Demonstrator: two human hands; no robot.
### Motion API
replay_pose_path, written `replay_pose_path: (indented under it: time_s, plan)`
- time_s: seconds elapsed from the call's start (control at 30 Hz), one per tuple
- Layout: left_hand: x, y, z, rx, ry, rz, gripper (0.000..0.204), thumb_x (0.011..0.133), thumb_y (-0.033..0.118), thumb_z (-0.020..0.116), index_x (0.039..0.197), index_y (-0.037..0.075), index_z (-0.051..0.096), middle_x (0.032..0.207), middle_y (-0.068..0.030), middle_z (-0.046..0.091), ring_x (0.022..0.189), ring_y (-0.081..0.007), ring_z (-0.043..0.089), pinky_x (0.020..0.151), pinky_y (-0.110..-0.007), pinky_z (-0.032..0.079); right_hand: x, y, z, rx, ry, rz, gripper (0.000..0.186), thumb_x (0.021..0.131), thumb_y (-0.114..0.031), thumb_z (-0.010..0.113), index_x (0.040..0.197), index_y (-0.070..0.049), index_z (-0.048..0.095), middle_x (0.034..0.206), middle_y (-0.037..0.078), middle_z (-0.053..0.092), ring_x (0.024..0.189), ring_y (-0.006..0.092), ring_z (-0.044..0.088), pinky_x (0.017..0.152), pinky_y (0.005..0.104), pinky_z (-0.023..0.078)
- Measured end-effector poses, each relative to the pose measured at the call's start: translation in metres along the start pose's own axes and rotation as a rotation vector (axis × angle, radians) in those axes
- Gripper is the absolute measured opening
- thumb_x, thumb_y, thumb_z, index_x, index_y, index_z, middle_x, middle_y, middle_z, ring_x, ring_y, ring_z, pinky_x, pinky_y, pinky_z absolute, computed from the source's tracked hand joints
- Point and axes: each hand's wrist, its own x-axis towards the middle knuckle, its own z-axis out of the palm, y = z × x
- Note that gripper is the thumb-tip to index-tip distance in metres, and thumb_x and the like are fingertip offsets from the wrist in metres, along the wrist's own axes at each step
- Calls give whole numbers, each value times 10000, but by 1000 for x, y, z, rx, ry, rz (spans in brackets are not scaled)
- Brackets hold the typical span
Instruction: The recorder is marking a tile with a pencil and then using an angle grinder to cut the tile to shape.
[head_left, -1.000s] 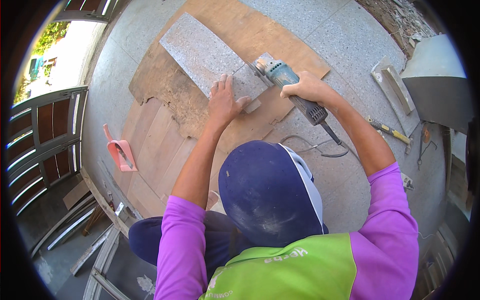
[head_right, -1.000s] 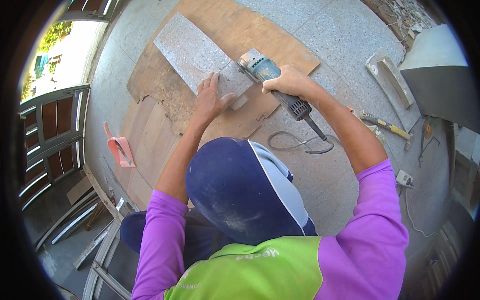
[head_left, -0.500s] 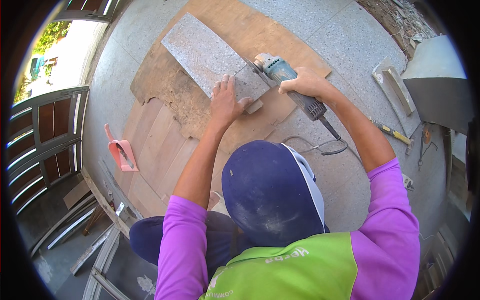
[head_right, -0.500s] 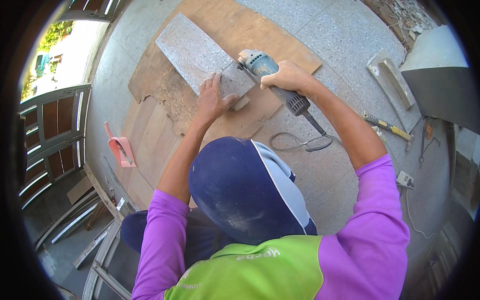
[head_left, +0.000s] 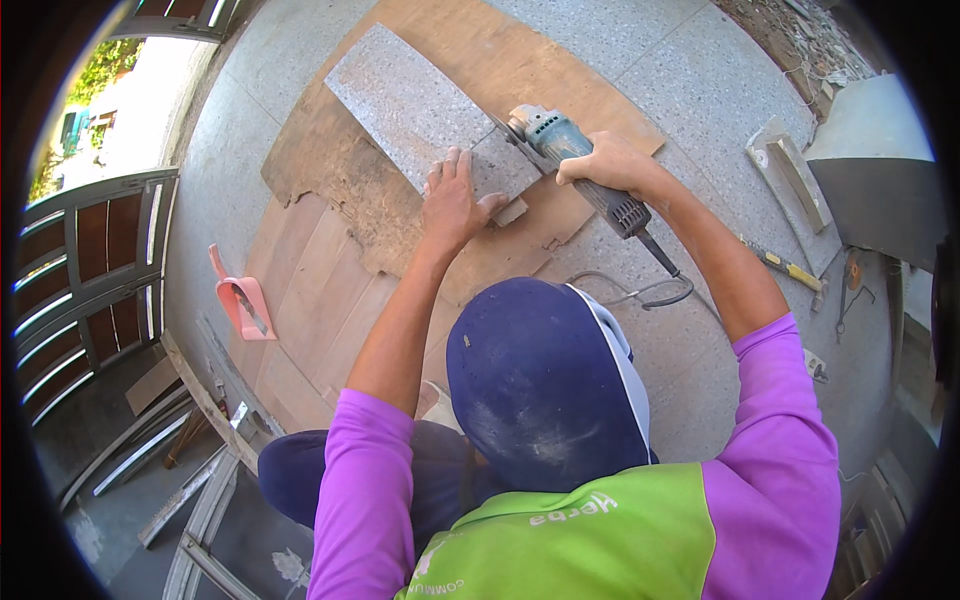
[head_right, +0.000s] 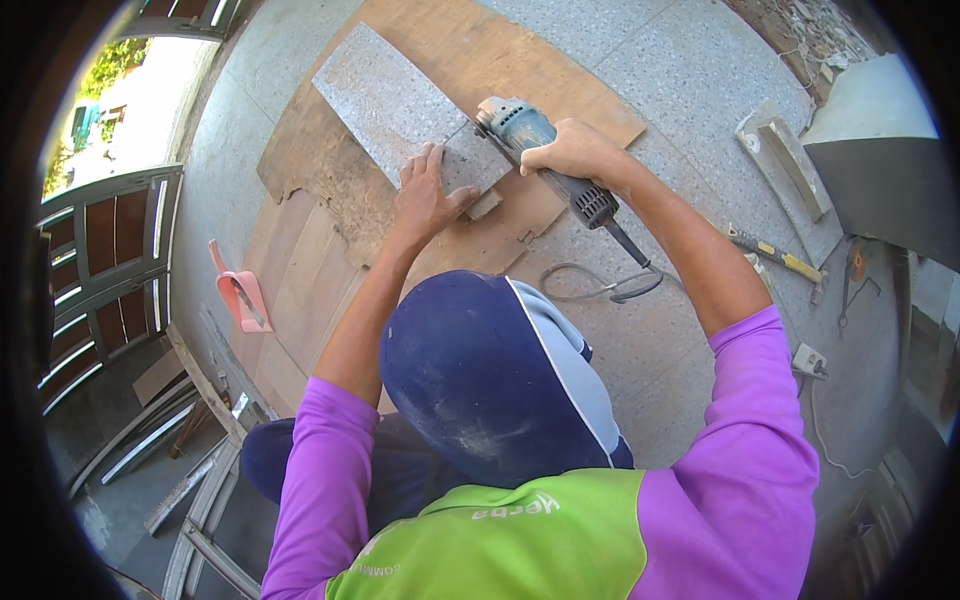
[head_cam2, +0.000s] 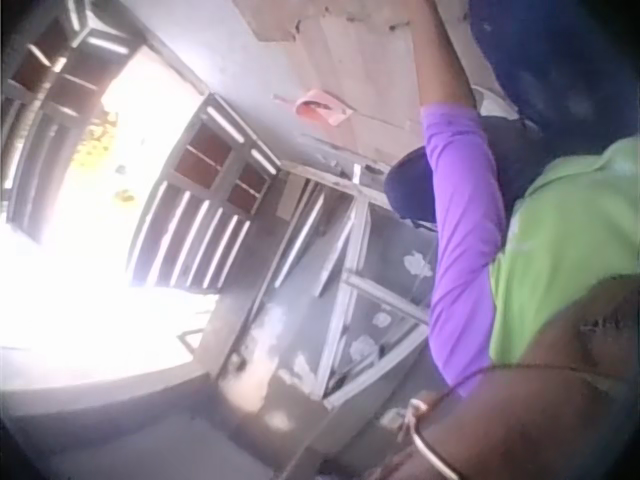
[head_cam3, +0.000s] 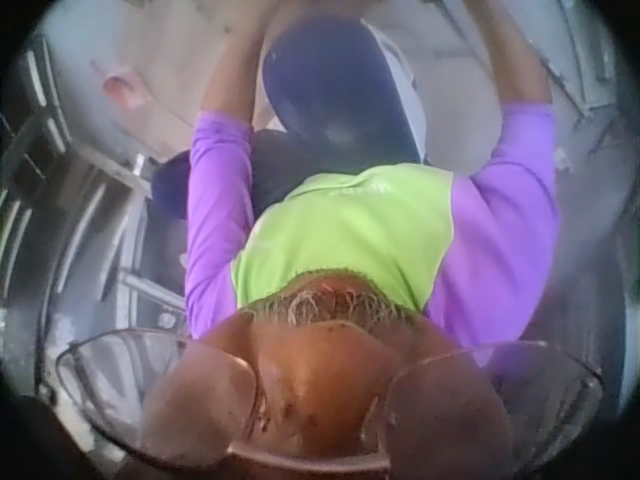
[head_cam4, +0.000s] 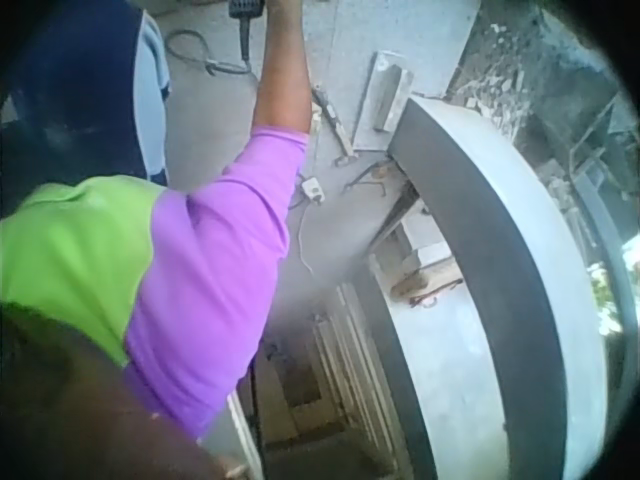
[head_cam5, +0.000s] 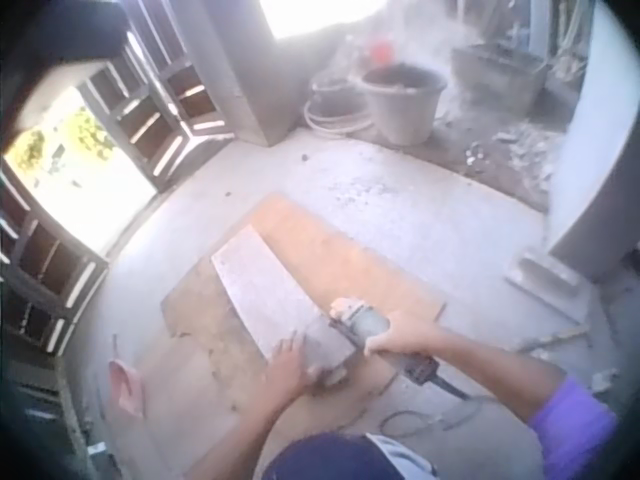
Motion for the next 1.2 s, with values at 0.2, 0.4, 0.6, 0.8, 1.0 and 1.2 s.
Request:
replay_pose_path:
  time_s: [0.2, 0.4, 0.6, 0.8, 1.0, 1.2]
  plan:
    - [1, -2, -1, 1, 9, 8, 997, 819, 526, 829, 1590, 43, 419, 1676, -180, 371, 1527, -452, 345, 1230, -586, 351, -6, 4, 0, 18, -17, 17, 415, 673, -304, 824, 885, 42, 741, 766, 131, 680, 619, 208, 614, 547, 356, 468]
    - [1, -2, -1, 10, 16, 15, 995, 819, 521, 831, 1588, 42, 421, 1678, -176, 366, 1525, -451, 348, 1230, -578, 355, -13, 5, 1, 40, 3, 12, 465, 669, -302, 825, 923, 75, 731, 790, 149, 685, 639, 217, 630, 552, 361, 480]
    - [-1, -2, -1, 22, 12, 12, 986, 826, 510, 835, 1586, 39, 420, 1676, -174, 368, 1517, -447, 360, 1228, -559, 365, -33, 4, -3, 8, -27, 41, 466, 713, -315, 817, 979, 51, 703, 842, 132, 695, 696, 201, 642, 595, 351, 484]
    - [1, 0, -1, 30, 13, 20, 990, 828, 515, 832, 1588, 34, 418, 1675, -180, 372, 1511, -447, 373, 1226, -529, 381, -53, 21, -4, -1, 37, 69, 477, 687, -312, 826, 962, 59, 708, 805, 150, 689, 671, 217, 638, 587, 354, 486]
    - [1, 1, -4, 27, 18, 31, 986, 834, 519, 823, 1587, 29, 418, 1673, -184, 379, 1508, -449, 376, 1218, -531, 391, -68, 17, -9, -77, -19, 95, 542, 713, -376, 800, 1027, 57, 710, 880, 151, 705, 761, 227, 647, 674, 369, 496]
    - [0, -2, -1, 31, 31, 38, 980, 834, 517, 823, 1583, 26, 426, 1672, -189, 383, 1508, -451, 377, 1223, -533, 383, -72, 21, -7, -134, -18, 76, 580, 722, -377, 793, 1070, 77, 702, 929, 182, 710, 820, 252, 658, 718, 373, 508]
